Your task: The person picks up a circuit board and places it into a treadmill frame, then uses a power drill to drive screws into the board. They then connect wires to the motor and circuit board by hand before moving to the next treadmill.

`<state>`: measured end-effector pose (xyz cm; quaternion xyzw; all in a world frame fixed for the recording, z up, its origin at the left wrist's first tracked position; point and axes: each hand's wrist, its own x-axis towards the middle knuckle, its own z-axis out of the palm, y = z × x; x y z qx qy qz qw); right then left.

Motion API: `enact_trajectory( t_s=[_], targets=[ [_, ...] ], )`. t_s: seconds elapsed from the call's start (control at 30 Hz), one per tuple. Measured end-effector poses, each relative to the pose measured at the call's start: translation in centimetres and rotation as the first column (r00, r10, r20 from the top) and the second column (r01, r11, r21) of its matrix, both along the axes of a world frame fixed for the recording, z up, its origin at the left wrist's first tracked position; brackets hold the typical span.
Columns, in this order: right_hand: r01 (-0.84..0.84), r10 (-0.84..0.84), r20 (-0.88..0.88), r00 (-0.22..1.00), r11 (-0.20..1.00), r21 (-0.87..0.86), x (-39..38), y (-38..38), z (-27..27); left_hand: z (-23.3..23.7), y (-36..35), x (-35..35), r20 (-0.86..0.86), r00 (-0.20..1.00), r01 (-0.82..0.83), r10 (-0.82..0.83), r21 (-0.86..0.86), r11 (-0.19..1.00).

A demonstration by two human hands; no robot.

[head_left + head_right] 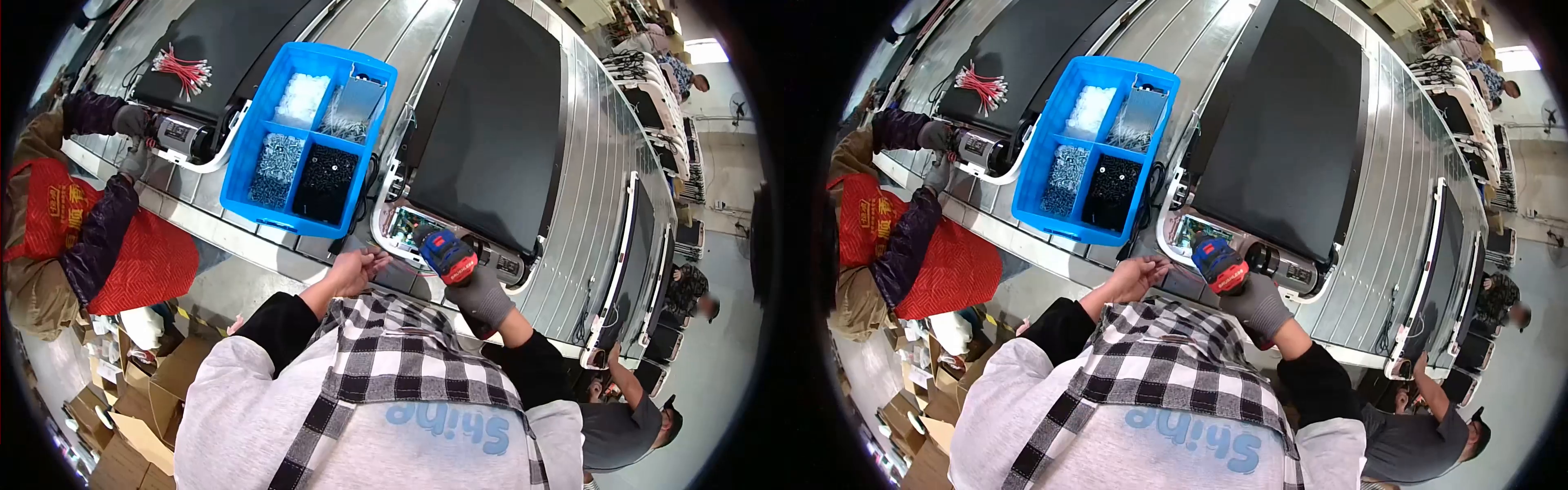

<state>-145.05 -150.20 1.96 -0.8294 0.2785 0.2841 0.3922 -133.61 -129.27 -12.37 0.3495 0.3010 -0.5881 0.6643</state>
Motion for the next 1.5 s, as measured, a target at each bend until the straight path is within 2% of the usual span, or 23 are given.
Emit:
enact_trajectory(
  t_s=[0.03, 0.07, 0.17, 0.3, 0.43, 0.47, 0.57, 0.6, 0.7, 0.73, 0.8, 0.83, 0.87, 0.9, 0.93, 1.0, 1.07, 1.1, 1.17, 1.27, 1.5],
  targets=[
    [0.001, 0.001, -0.042, 0.999, 0.999, 0.032, 0.9, -0.4, -0.1, 0.3, 0.0, 0.2, 0.013, 1.000, -0.004, 0.004, -0.010, 1.000],
    [-0.060, 0.058, -0.118, 0.991, 0.998, -0.005, 1.5, -0.9, -0.7, 0.4, 0.0, 0.4, 0.023, 1.000, -0.007, 0.007, -0.019, 1.000],
    [-0.087, 0.086, -0.202, 0.976, 0.996, 0.006, 2.7, -1.6, -1.3, -0.6, -0.1, 0.5, 0.025, 1.000, -0.015, 0.017, -0.057, 0.998],
    [-0.209, 0.208, -0.178, 0.962, 0.978, 0.013, 4.3, -2.3, -1.4, -0.6, -1.0, 0.5, 0.078, 0.996, 0.040, -0.037, -0.040, 0.998],
    [-0.436, 0.401, -0.376, 0.835, 0.900, -0.008, 6.9, -2.6, -1.5, -0.7, -1.6, 0.1, 0.075, 0.997, 0.031, -0.027, -0.057, 0.998],
    [-0.463, 0.442, -0.395, 0.806, 0.885, 0.045, 7.6, -3.1, -1.1, -0.5, -1.7, 0.2, 0.076, 0.997, 0.021, -0.016, -0.061, 0.998],
    [-0.435, 0.424, -0.293, 0.857, 0.900, 0.032, 7.1, -3.2, -1.2, -0.3, -1.9, 0.6, 0.092, 0.995, 0.049, -0.048, -0.011, 0.999],
    [-0.435, 0.420, -0.308, 0.854, 0.900, 0.022, 7.2, -3.0, -0.7, 0.1, -1.9, 0.7, 0.109, 0.991, 0.071, -0.072, 0.016, 0.997],
    [-0.438, 0.422, -0.255, 0.870, 0.899, -0.007, 5.8, -2.6, -1.0, -2.8, -0.4, -0.4, 0.144, 0.989, 0.047, -0.026, -0.138, 0.989],
    [-0.402, 0.398, -0.230, 0.888, 0.915, 0.031, 4.8, -3.2, -1.5, -1.6, -0.4, 0.0, 0.119, 0.993, 0.029, -0.016, -0.108, 0.994],
    [-0.081, 0.109, -0.189, 0.976, 0.986, 0.149, 2.1, -3.9, -2.5, -0.8, -0.7, 0.4, 0.098, 0.994, -0.040, 0.048, -0.078, 0.996],
    [0.186, -0.140, -0.184, 0.973, 0.947, 0.261, 0.9, -3.7, -1.6, -0.1, -0.7, 0.4, 0.082, 0.993, -0.078, 0.083, -0.058, 0.995],
    [0.123, -0.149, 0.068, 0.987, 0.949, 0.290, -0.5, -3.4, -1.2, 0.8, -0.8, 0.4, 0.036, 0.991, -0.124, 0.126, -0.052, 0.991],
    [0.055, -0.154, 0.319, 0.935, 0.952, 0.301, -1.7, -3.3, -0.9, 0.7, -0.8, 0.4, 0.018, 0.990, -0.140, 0.143, -0.093, 0.986],
    [-0.203, 0.165, 0.359, 0.919, 0.977, 0.070, -2.6, -3.9, 0.2, 0.5, -0.8, 0.3, -0.001, 0.988, -0.154, 0.156, -0.136, 0.979],
    [-0.281, 0.248, 0.413, 0.876, 0.959, 0.021, -4.6, -3.9, 2.2, 0.8, -1.6, -0.2, -0.059, 0.981, -0.193, 0.185, -0.203, 0.960],
    [-0.268, 0.230, 0.511, 0.828, 0.963, 0.000, -5.6, -3.1, 4.3, 1.6, -2.7, -0.6, -0.080, 0.983, -0.181, 0.166, -0.234, 0.955],
    [-0.309, 0.346, 0.568, 0.747, 0.937, -0.163, -6.3, -3.0, 4.6, 2.1, -3.3, -0.8, -0.092, 0.984, -0.173, 0.154, -0.248, 0.953],
    [-0.332, 0.451, 0.550, 0.703, 0.892, -0.307, -8.0, -2.6, 5.1, 3.2, -4.2, -1.3, -0.108, 0.986, -0.151, 0.126, -0.272, 0.950],
    [-0.293, 0.414, 0.565, 0.713, 0.909, -0.296, -9.8, -2.2, 5.6, 4.5, -4.8, -1.9, -0.192, 0.976, -0.164, 0.107, -0.313, 0.936],
    [-0.262, 0.369, 0.564, 0.739, 0.928, -0.263, -11.9, -1.9, 6.2, 5.6, -5.4, -3.0, -0.120, 0.992, -0.081, 0.049, -0.278, 0.957]
  ],
)
